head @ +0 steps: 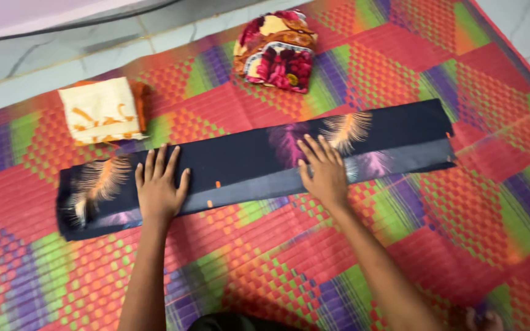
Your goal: The person folds a dark blue fabric with a feather pattern on a colorful mat. They smooth the fabric, fold it lengthwise, and then fold it into a compact rectangular shape.
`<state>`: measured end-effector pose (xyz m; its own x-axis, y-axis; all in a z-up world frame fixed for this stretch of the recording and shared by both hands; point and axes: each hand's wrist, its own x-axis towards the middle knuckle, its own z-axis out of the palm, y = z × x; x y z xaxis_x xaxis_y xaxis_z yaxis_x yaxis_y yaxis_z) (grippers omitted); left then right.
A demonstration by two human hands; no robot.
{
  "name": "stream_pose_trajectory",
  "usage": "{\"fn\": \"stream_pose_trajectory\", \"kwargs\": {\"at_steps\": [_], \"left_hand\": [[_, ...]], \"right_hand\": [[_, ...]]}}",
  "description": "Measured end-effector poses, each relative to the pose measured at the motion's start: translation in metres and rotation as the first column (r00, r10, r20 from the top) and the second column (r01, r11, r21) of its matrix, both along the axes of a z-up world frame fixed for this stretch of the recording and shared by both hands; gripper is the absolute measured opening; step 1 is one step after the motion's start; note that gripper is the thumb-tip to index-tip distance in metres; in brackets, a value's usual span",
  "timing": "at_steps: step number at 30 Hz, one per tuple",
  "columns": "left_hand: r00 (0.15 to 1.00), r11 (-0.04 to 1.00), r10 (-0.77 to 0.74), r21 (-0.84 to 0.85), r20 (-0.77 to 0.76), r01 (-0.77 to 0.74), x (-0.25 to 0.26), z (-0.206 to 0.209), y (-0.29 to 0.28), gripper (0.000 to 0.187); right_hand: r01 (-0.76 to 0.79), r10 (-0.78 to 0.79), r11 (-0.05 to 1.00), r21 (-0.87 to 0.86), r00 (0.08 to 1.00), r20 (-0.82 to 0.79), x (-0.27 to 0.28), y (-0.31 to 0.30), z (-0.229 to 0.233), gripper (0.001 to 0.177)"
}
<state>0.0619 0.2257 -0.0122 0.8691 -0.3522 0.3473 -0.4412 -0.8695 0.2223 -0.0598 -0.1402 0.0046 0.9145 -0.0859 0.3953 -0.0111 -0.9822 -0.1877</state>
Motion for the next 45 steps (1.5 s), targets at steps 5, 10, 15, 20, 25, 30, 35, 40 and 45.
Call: {"fn": "stream_pose_trajectory", "kwargs": {"at_steps": [5,10,15,20,25,30,35,40,45], "left_hand": [[0.999,0.999,0.035,-0.014,0.031,-0.035,-0.002,-0.005,0.010,0.062],[0.997,0.996,0.053,-0.076,0.050,-0.050,0.000,-0.007,0.004,0.061],[0.997,0.993,0.050,-0.110,0.058,-0.044,-0.005,-0.001,0.006,0.060],[0.998,0.991,0.058,-0.123,0.028,-0.054,-0.002,-0.004,0.006,0.059],[0.998,0.987,0.055,-0.152,0.033,-0.050,-0.004,0.001,0.008,0.059],[0.998,0.986,0.062,-0.157,0.027,-0.057,-0.004,0.000,0.006,0.059],[0.997,0.987,0.064,-0.152,0.041,-0.057,0.000,0.000,0.002,0.059],[0.997,0.992,0.064,-0.112,0.048,-0.058,-0.006,-0.009,0.008,0.059],[0.988,0.985,0.138,0.096,0.074,-0.145,-0.001,-0.017,-0.011,0.061]], "right_hand": [[0.015,-0.015,1.000,-0.007,1.000,-0.026,0.001,0.004,0.001,0.050],[-0.004,0.005,1.000,-0.024,1.000,0.015,0.001,0.002,0.002,0.050],[0.013,-0.016,0.998,-0.069,0.999,-0.037,-0.001,0.009,0.003,0.053],[0.033,-0.038,0.996,-0.083,0.997,-0.065,0.000,0.009,0.001,0.053],[0.030,-0.038,0.989,-0.143,0.998,-0.056,0.002,0.014,0.004,0.054],[0.041,-0.052,0.989,-0.140,0.996,-0.073,0.001,0.011,-0.001,0.054],[0.026,-0.033,0.986,-0.165,0.999,-0.041,0.006,0.003,0.001,0.053],[0.019,-0.028,0.991,-0.132,0.997,-0.068,0.000,0.009,-0.002,0.054],[0.011,-0.016,0.990,-0.141,0.999,-0.034,0.000,0.002,-0.002,0.054]]}}
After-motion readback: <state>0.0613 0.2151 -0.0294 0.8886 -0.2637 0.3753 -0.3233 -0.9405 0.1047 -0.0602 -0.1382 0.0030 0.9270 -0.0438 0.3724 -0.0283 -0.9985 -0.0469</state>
